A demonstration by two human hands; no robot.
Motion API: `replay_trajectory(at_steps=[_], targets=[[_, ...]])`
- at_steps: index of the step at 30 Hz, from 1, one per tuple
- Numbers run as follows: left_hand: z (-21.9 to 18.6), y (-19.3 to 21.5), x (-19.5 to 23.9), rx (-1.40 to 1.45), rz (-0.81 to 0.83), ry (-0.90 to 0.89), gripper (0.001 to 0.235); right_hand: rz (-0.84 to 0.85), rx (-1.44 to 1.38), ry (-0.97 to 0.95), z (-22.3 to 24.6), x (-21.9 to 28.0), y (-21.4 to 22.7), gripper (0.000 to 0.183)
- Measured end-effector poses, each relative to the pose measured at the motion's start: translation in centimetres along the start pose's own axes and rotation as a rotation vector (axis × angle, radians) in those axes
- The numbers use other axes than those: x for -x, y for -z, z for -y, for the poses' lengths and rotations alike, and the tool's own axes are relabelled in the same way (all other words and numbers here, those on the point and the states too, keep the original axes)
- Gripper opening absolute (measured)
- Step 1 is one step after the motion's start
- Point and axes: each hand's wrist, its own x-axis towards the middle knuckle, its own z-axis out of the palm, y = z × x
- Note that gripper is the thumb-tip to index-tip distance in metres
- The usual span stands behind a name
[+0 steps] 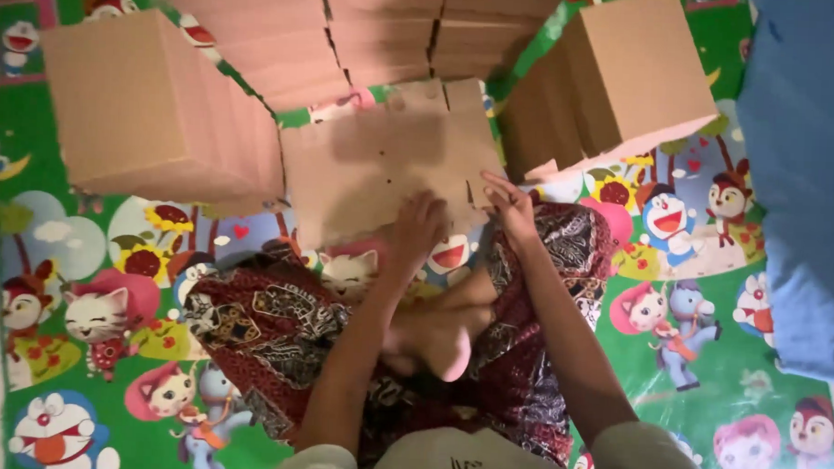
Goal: Folding flat cardboard sheets into small boxes while sitting on the floor.
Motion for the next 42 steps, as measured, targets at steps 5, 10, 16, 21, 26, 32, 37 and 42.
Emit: replay_trajectory(at_steps=[5,10,16,21,26,32,37,42], targets=[[-1.0,3.9,-2.4,-0.017,-0.171,0.117,0.084,0.189,-0.390,0.025,-3.6,-3.5,1.0,0.043],[1.1,0.6,-1.6,-0.187,-0.338,0.012,0.052,0.215,-0.360,0.153,-1.5,-2.1,0.3,0.068],[0.9,0.5,2.3,-0.131,-0.090,0.025,0.042,0.154,0.144,0.290,-1.5,-0.5,-0.7,0.076],[-1.7,2.1,4.5,0.018,0.383,0.230,0.083,0.346,0.679,0.428,0.4,1.4,-2.5,0.054],[-2.9,2.9,3.0,-0.136,0.749,0.304,0.109,0.694,1.164,0.250,0.6,1.9,-4.6,0.080],[-3.1,2.6,3.1,-0.131,0.704,0.339,0.132,0.520,1.549,0.558,-6.1,-3.8,-4.7,0.054],[-2.4,1.8,4.0,0.008,0.561,0.337,0.142,0.455,1.456,0.503,-5.3,-10.7,-7.3,0.055],[-2.2,0.8,4.3,0.028,0.476,0.314,0.140,0.474,1.572,0.217,-3.8,-17.9,-10.6,0.069]])
